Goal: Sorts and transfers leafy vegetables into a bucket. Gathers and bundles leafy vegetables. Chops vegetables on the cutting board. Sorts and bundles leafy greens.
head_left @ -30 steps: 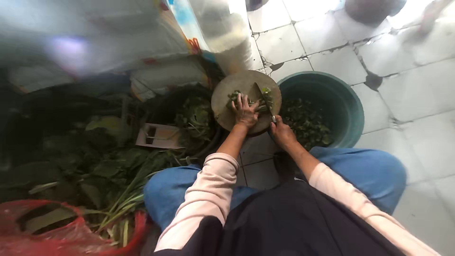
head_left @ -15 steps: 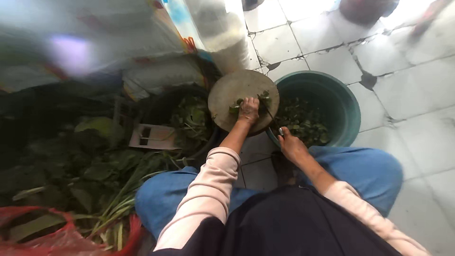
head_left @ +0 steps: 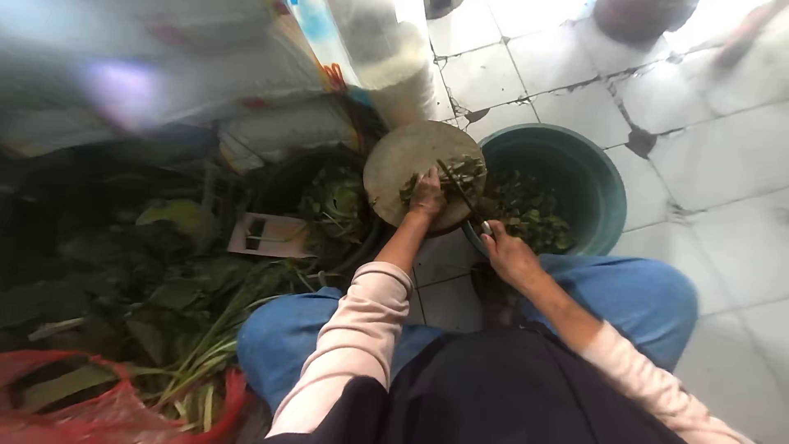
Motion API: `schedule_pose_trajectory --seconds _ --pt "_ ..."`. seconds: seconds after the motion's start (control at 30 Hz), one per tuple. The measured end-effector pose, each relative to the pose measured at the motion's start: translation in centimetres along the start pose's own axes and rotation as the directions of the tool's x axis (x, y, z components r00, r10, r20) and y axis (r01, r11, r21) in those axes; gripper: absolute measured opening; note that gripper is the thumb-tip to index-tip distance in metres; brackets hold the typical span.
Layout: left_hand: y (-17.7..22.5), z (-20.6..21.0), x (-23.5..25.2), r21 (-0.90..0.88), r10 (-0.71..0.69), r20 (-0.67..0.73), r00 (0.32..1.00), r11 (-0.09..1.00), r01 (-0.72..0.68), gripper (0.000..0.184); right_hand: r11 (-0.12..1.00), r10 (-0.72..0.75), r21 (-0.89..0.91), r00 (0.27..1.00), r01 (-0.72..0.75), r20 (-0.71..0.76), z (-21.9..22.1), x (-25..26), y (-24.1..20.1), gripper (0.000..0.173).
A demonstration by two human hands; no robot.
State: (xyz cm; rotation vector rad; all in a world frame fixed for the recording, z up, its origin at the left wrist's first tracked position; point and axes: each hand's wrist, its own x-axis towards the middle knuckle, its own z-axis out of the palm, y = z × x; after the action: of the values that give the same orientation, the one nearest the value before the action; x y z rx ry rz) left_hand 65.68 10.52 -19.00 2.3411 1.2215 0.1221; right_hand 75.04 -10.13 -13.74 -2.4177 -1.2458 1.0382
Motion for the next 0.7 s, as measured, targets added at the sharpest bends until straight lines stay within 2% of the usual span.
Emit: schedule_pose_trajectory --seconds 0.07,0.2,0.27,0.33,0.43,0.5,0.57,0.63,0.7 --pt "-0.1 -0.4 -0.2 -0.029 -0.001 0.000 1.000 1.000 0.001 0.054 0.997 0.060 -0.045 0.997 -0.057 0.054 0.5 -0.6 0.0 0.048" --pt "-1.5 0.8 -0.3 0.017 0.153 -0.087 0.984 0.988 -0.152 0.026 0.998 0.050 -0.053 0.996 -0.046 0.068 2.1 2.3 -0.4 0.046" --pt "-2.1 1.8 -0.5 0.090 0.200 -0.206 0.958 0.979 -0.185 0.022 0.998 0.030 -0.049 0.999 -0.029 0.036 2.6 4.6 -1.0 0.045" --pt "-3.0 2.3 -0.9 0.131 0.169 -0.297 0.940 0.982 -0.135 0.027 1.000 0.009 -0.010 1.000 -0.009 0.004 2.8 6.7 -1.7 0.045" --pt "-3.4 1.2 -1.9 0.110 0.080 -0.152 0.985 0.992 -0.063 0.039 0.998 -0.038 0.054 0.999 0.038 -0.010 2.4 8.0 -1.7 0.044" --pt "-3.2 0.6 -1.7 0.033 0.081 -0.110 0.991 0.996 -0.078 0.039 0.992 -0.088 0.091 0.995 0.092 -0.052 1.7 7.1 -1.3 0.045" --pt "-1.9 -0.5 -1.4 -0.040 -0.016 -0.034 0.999 0.999 0.015 0.039 0.991 -0.107 0.077 0.991 0.113 -0.077 0.8 4.8 -1.3 0.042" --pt "-0.9 -1.2 -1.0 -0.084 -0.104 -0.013 0.994 0.991 0.103 0.042 0.998 -0.058 0.037 0.998 0.059 -0.039 0.3 2.1 -1.4 0.043" --pt "-0.9 -1.0 -0.7 -0.082 -0.083 -0.051 0.995 0.994 0.079 0.036 0.999 0.012 -0.038 1.000 -0.011 0.022 0.4 0.5 -1.2 0.044"
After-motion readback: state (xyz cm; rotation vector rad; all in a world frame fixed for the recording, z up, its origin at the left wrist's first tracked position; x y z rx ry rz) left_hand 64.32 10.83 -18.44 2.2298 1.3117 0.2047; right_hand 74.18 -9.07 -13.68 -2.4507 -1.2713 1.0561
